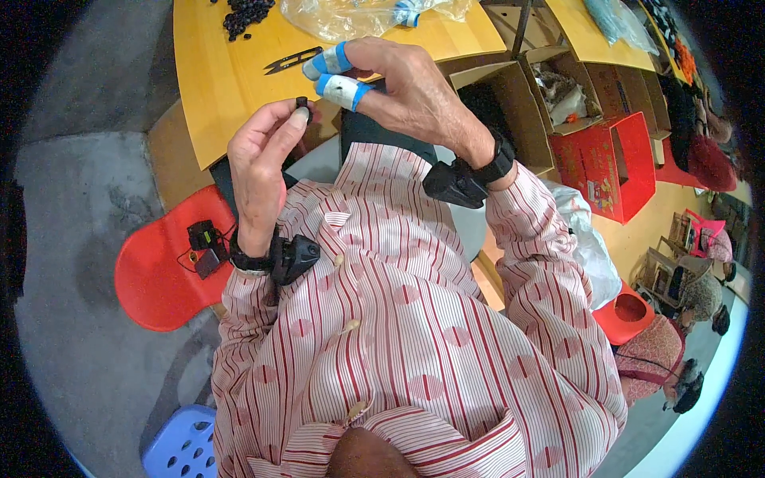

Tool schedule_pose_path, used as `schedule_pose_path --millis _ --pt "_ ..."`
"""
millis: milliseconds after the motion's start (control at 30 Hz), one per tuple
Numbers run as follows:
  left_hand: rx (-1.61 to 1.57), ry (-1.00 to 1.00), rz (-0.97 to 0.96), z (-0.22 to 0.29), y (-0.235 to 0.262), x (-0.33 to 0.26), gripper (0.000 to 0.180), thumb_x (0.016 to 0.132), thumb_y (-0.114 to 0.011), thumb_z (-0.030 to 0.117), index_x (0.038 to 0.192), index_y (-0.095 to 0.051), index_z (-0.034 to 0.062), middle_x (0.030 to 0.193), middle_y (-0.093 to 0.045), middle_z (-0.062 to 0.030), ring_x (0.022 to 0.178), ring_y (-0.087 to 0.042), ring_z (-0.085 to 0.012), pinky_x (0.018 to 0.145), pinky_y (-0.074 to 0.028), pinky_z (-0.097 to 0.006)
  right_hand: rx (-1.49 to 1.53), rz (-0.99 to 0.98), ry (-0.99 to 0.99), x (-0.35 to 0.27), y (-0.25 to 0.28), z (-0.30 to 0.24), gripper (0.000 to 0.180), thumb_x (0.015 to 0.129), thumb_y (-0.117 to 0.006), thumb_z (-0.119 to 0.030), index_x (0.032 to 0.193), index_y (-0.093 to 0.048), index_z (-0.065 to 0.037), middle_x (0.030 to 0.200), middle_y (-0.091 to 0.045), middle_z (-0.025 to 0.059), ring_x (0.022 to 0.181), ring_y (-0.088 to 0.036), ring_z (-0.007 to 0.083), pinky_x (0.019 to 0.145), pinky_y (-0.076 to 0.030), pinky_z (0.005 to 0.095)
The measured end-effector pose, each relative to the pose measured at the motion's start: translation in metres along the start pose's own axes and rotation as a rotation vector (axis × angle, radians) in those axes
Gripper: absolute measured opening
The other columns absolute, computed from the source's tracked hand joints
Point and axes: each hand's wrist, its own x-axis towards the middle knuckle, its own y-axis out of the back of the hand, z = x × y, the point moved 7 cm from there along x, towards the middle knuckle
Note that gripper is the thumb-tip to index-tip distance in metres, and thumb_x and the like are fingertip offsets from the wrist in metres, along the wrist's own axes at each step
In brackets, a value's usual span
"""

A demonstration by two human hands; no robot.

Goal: The person picks up small black plastic components from the table one at a time and fits pieces into them by hand.

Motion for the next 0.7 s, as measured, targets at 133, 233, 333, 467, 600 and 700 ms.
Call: schedule_pose_path --millis 133,233,333,467,600,700 --pt "0.267 -0.079 0.028 0.004 -0.002 -0.001 0.021 0.086 -0.058 0.013 0.097 -0.063 -0.004 0.081 -0.064 -0.0052 0.072 -0.056 -0.0075 0.068 -0.044 -0.021 0.136 -0.005 -0.052 0.001 -0.008 0.0 0.027 0.083 -0.065 -0.018 0.105 -0.063 -0.002 0.091 -0.066 0.0121 0.08 -0.065 0.0194 0.071 -0.052 0.0316" --pt "0.266 -0.114 0.062 0.006 -0.001 -0.001 0.022 0.083 -0.061 0.013 0.094 -0.063 -0.0052 0.077 -0.065 -0.0077 0.069 -0.058 -0.0093 0.066 -0.046 -0.024 0.071 -0.002 0.047 0.003 -0.009 -0.006 0.026 0.083 -0.065 -0.017 0.104 -0.063 -0.002 0.089 -0.066 0.0124 0.079 -0.065 0.0207 0.07 -0.052 0.0316" --pt "0.301 -0.116 0.054 0.005 -0.002 -0.002 0.023 0.083 -0.061 0.014 0.095 -0.063 -0.0055 0.077 -0.066 -0.0092 0.07 -0.058 -0.0104 0.067 -0.046 -0.025 -0.015 -0.015 0.121 0.002 -0.009 -0.01 0.025 0.081 -0.066 -0.015 0.102 -0.063 -0.002 0.088 -0.065 0.0125 0.078 -0.064 0.0234 0.069 -0.051 0.0322" --pt "0.306 -0.138 0.051 0.002 -0.002 -0.002 0.024 0.083 -0.06 0.015 0.096 -0.063 -0.0054 0.078 -0.066 -0.0108 0.07 -0.059 -0.0119 0.068 -0.046 -0.026 -0.066 -0.021 0.199 0.002 -0.009 -0.016 0.023 0.078 -0.066 -0.01 0.1 -0.063 -0.003 0.083 -0.061 0.0121 0.079 -0.06 0.0278 0.069 -0.049 0.0342" --pt "0.279 -0.138 0.027 -0.001 -0.003 -0.002 0.023 0.083 -0.06 0.013 0.097 -0.062 -0.0056 0.079 -0.066 -0.0111 0.072 -0.061 -0.013 0.069 -0.047 -0.025 -0.121 -0.042 0.237 0.001 -0.008 -0.021 0.023 0.073 -0.066 -0.006 0.097 -0.064 -0.004 0.08 -0.058 0.0113 0.078 -0.057 0.0288 0.068 -0.047 0.0357" --pt "0.279 -0.098 0.025 -0.001 -0.003 -0.002 0.022 0.083 -0.06 0.011 0.096 -0.062 -0.0058 0.079 -0.066 -0.0113 0.074 -0.062 -0.0135 0.071 -0.047 -0.025 -0.096 -0.059 0.259 0.001 -0.007 -0.026 0.024 0.071 -0.066 -0.002 0.095 -0.063 -0.004 0.08 -0.058 0.0106 0.077 -0.057 0.0288 0.068 -0.047 0.0357"
